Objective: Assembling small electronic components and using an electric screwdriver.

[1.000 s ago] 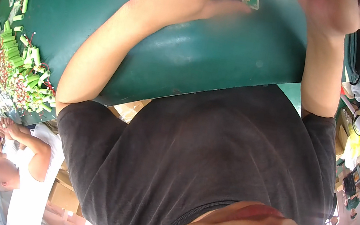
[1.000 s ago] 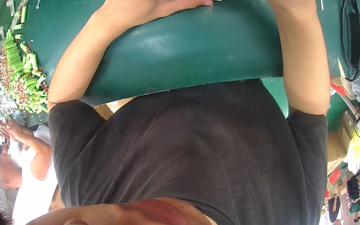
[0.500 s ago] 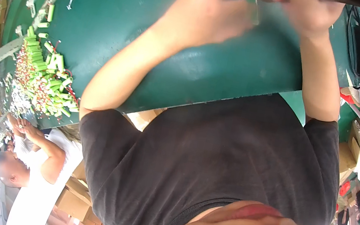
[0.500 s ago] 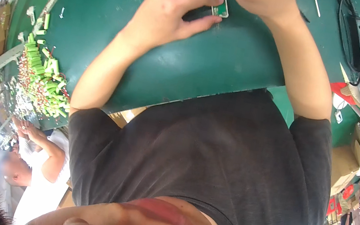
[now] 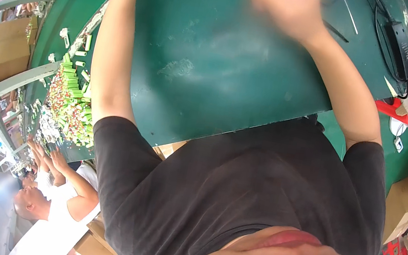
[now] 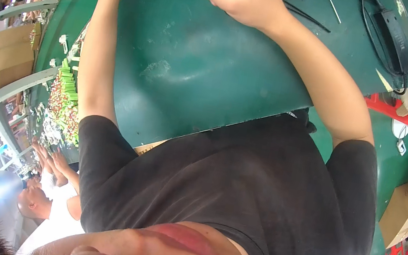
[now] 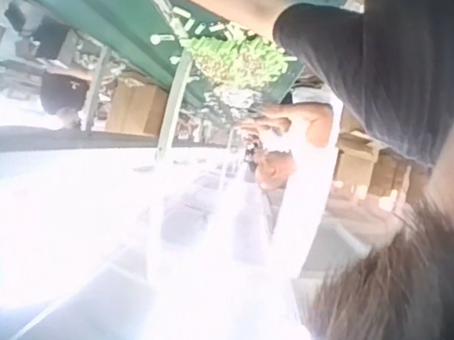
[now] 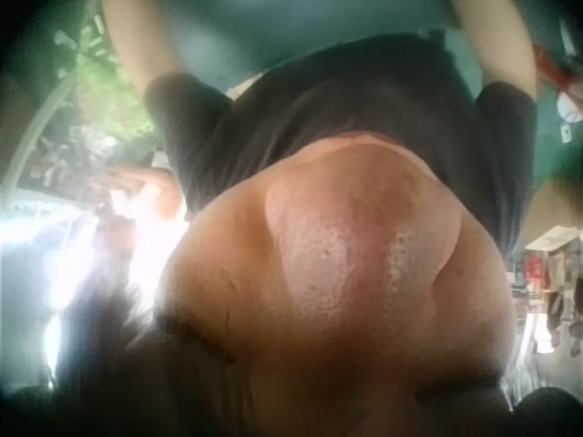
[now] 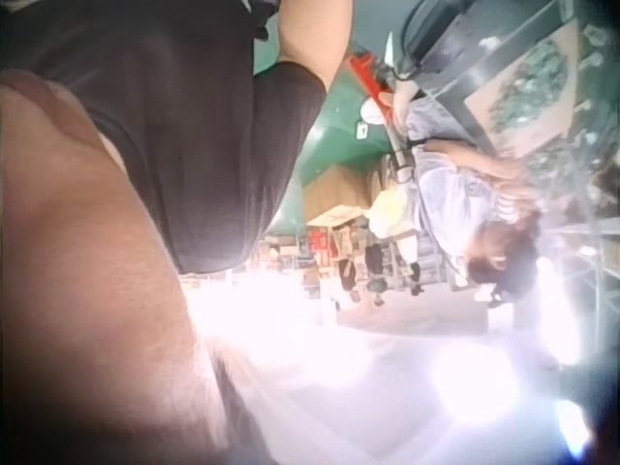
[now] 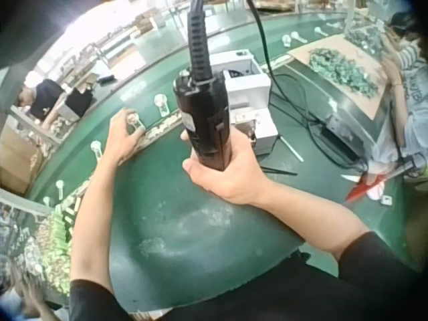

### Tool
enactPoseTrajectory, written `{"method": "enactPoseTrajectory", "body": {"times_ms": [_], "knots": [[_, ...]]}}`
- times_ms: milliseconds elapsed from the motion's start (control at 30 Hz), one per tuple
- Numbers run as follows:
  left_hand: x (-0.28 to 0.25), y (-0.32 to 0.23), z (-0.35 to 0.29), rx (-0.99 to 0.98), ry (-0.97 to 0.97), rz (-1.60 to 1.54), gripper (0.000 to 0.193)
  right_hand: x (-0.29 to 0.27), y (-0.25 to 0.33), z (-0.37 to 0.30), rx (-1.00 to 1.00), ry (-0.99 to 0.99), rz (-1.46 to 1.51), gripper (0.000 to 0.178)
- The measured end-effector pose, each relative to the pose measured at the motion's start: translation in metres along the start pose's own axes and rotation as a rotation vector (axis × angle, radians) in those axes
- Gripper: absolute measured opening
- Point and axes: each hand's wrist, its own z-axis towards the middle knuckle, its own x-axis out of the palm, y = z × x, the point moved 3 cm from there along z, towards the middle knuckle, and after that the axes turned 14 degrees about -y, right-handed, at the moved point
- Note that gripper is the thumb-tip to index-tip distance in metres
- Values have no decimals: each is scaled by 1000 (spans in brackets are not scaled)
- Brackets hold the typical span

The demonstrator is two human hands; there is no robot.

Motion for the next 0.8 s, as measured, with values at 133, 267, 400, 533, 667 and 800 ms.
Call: {"method": "enactPoseTrajectory", "body": {"times_ms": [133, 267, 400, 533, 667, 800], "knots": [[24, -11, 31, 133, 24, -79, 61, -7, -5, 1, -12, 27, -10, 32], [37, 5, 42, 109, -1, -33, 61, 1, 0, 6, -154, 119, -187, 29], [49, -13, 49, -43, 195, -164, 64, -6, -17, 8, -330, 199, 231, 34], [25, -43, 33, -69, 110, -122, 64, -12, 2, -2, -9, -72, 67, 40], [-25, -110, -12, -48, 98, -204, 57, -11, 23, 20, -196, -84, 765, 42], [-40, -161, -66, 70, 220, -506, 43, -46, 85, 22, -533, -178, -70, 46]]}}
